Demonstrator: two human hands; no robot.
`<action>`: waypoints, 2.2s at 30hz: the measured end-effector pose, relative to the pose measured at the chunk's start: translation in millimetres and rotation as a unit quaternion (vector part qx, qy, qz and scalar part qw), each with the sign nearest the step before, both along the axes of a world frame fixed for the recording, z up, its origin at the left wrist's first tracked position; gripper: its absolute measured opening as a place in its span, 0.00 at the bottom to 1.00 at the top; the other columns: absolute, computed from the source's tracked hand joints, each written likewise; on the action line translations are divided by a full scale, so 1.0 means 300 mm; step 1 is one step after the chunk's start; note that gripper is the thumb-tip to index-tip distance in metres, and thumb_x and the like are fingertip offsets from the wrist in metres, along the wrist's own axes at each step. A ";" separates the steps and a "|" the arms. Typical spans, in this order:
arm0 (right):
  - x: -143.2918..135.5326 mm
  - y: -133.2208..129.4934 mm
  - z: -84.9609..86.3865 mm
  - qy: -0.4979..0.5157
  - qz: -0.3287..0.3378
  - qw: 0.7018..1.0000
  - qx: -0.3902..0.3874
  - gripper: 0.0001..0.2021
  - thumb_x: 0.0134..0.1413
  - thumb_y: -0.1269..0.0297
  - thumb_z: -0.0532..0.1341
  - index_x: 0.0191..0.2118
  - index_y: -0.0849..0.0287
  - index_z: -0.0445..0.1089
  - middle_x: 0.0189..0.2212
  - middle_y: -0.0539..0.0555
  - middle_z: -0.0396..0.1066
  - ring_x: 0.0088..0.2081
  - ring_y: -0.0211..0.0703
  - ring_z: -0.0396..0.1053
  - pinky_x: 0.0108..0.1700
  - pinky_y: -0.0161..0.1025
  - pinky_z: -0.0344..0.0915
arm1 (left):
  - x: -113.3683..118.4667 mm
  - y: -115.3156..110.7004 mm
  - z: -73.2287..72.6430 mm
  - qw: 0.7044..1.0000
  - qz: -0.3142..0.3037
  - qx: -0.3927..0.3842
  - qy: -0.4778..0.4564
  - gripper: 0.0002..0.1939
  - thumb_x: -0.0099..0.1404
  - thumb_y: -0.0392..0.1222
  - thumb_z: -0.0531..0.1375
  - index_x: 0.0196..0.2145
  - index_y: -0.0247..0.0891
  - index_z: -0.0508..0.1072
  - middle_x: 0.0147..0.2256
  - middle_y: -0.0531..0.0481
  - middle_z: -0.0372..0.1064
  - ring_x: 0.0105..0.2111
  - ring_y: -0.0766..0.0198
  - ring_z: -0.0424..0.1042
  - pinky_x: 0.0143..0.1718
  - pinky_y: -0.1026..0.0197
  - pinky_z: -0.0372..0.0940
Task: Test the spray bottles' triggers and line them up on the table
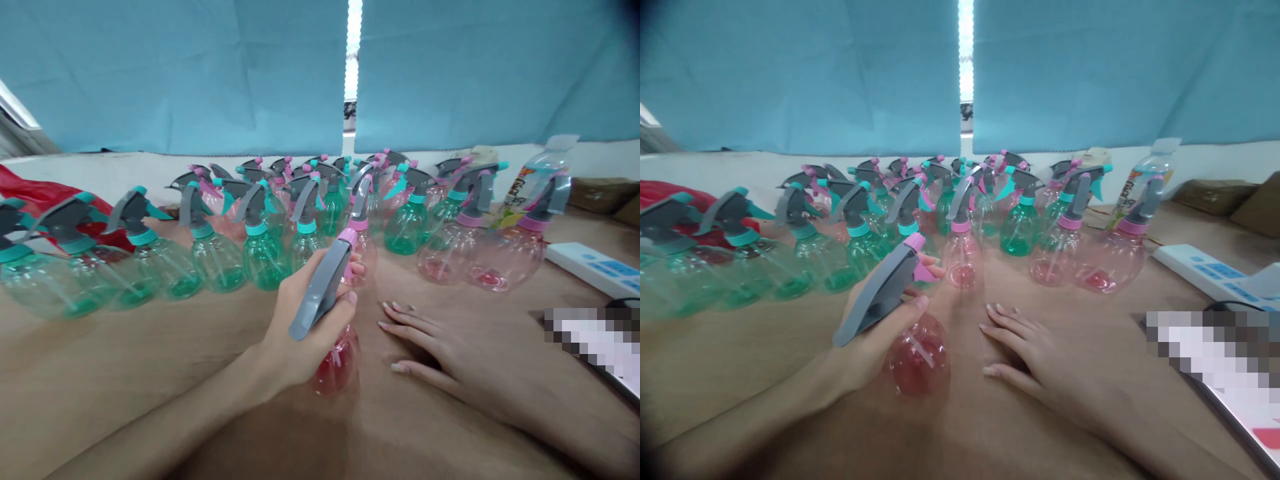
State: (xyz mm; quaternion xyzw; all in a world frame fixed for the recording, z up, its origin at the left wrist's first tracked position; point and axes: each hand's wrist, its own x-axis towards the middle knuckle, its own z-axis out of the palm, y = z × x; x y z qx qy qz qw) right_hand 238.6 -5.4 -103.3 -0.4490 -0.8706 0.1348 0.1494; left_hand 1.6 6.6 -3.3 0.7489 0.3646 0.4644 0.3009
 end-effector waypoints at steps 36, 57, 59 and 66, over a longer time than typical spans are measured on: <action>-0.005 -0.021 0.056 0.001 0.004 1.000 -0.025 0.31 0.56 0.44 0.56 0.62 0.55 0.58 0.63 0.55 0.55 0.62 0.55 0.54 0.61 0.53 0.55 | 0.030 -0.005 -0.003 0.999 0.025 -0.024 0.035 0.14 0.58 0.34 0.57 0.44 0.41 0.65 0.33 0.52 0.70 0.32 0.62 0.70 0.35 0.59 0.66; -0.029 -0.044 0.228 0.139 -0.099 0.976 0.135 0.22 0.53 0.45 0.58 0.48 0.53 0.61 0.39 0.55 0.72 0.41 0.56 0.72 0.39 0.51 0.70 | 0.306 0.090 -0.030 0.998 -0.033 0.051 0.033 0.23 0.61 0.41 0.57 0.54 0.38 0.61 0.49 0.43 0.64 0.48 0.56 0.66 0.51 0.50 0.61; -0.019 -0.035 0.241 0.110 -0.107 0.976 0.155 0.22 0.52 0.45 0.59 0.47 0.54 0.63 0.36 0.55 0.72 0.38 0.55 0.72 0.35 0.49 0.70 | 0.310 0.105 -0.019 0.996 -0.052 0.046 0.054 0.25 0.61 0.42 0.58 0.55 0.39 0.59 0.50 0.43 0.64 0.47 0.56 0.66 0.50 0.50 0.62; 0.017 0.014 0.317 0.035 -0.112 0.987 0.111 0.15 0.54 0.50 0.60 0.40 0.56 0.65 0.29 0.52 0.69 0.31 0.49 0.70 0.29 0.42 0.65 | 0.271 0.128 -0.018 0.993 -0.030 0.029 0.108 0.28 0.60 0.44 0.60 0.55 0.38 0.58 0.50 0.42 0.64 0.48 0.54 0.66 0.52 0.48 0.61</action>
